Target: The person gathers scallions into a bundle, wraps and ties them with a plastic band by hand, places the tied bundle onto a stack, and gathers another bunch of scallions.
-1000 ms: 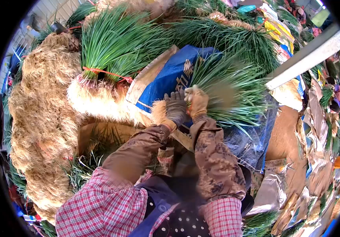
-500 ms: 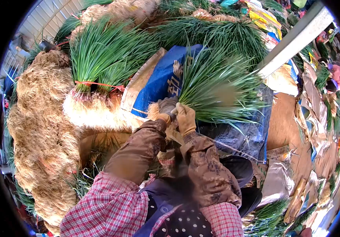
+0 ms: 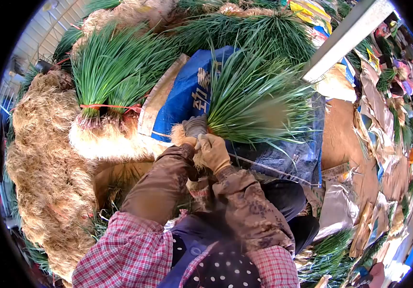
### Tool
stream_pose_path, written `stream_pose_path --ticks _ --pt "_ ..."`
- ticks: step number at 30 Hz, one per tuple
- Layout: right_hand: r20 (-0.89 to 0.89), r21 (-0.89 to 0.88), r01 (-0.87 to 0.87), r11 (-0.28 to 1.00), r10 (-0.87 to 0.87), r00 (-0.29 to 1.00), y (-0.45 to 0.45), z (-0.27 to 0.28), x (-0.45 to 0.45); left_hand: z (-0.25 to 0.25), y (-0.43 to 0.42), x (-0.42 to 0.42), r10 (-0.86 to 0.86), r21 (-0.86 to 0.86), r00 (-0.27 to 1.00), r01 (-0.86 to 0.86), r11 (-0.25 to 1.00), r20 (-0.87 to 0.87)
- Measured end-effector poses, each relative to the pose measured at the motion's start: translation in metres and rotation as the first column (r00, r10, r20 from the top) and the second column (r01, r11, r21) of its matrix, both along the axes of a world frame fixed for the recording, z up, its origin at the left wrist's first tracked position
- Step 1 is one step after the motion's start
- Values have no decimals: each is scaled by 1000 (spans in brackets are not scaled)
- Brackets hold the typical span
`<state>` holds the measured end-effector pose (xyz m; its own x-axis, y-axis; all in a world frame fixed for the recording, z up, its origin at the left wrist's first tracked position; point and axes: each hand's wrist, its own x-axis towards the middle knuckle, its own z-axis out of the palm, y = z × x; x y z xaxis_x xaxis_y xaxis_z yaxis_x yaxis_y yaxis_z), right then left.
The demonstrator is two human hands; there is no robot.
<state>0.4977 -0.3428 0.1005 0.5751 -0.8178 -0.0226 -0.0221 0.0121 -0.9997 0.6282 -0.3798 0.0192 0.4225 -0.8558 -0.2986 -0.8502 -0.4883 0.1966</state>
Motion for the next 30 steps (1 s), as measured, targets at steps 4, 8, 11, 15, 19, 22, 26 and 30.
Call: stream_pose_path --ticks 4,8,11,15,19,22,26,30 --pt "-230 4 -253 967 247 941 -4 9 -3 -3 -2 -6 64 79 998 -63 995 -13" --pt "-560 -466 -563 683 264 785 -23 65 -28 33 6 -14 70 106 997 -71 992 14" --pt "-596 -493 -256 832 -108 796 -78 94 -49 43 10 -24 86 106 996 -85 991 -7" --pt "-695 -709 -499 497 -613 377 -148 95 -30 59 13 -27 86 146 996 -82 986 -24" --pt "-639 -727 -593 345 -657 401 -187 34 -17 58 17 -29 81 118 997 -78 990 -19" --pt "-628 -720 -450 528 -771 101 -226 62 -47 60 17 -28 69 141 997 -65 988 -20" --pt "-556 -730 179 659 -726 404 -247 146 -123 58 15 -26 60 131 998 -56 990 -28" --pt "-805 -571 -39 820 -550 222 -240 138 -131 56 16 -26 59 109 998 -58 992 -2"
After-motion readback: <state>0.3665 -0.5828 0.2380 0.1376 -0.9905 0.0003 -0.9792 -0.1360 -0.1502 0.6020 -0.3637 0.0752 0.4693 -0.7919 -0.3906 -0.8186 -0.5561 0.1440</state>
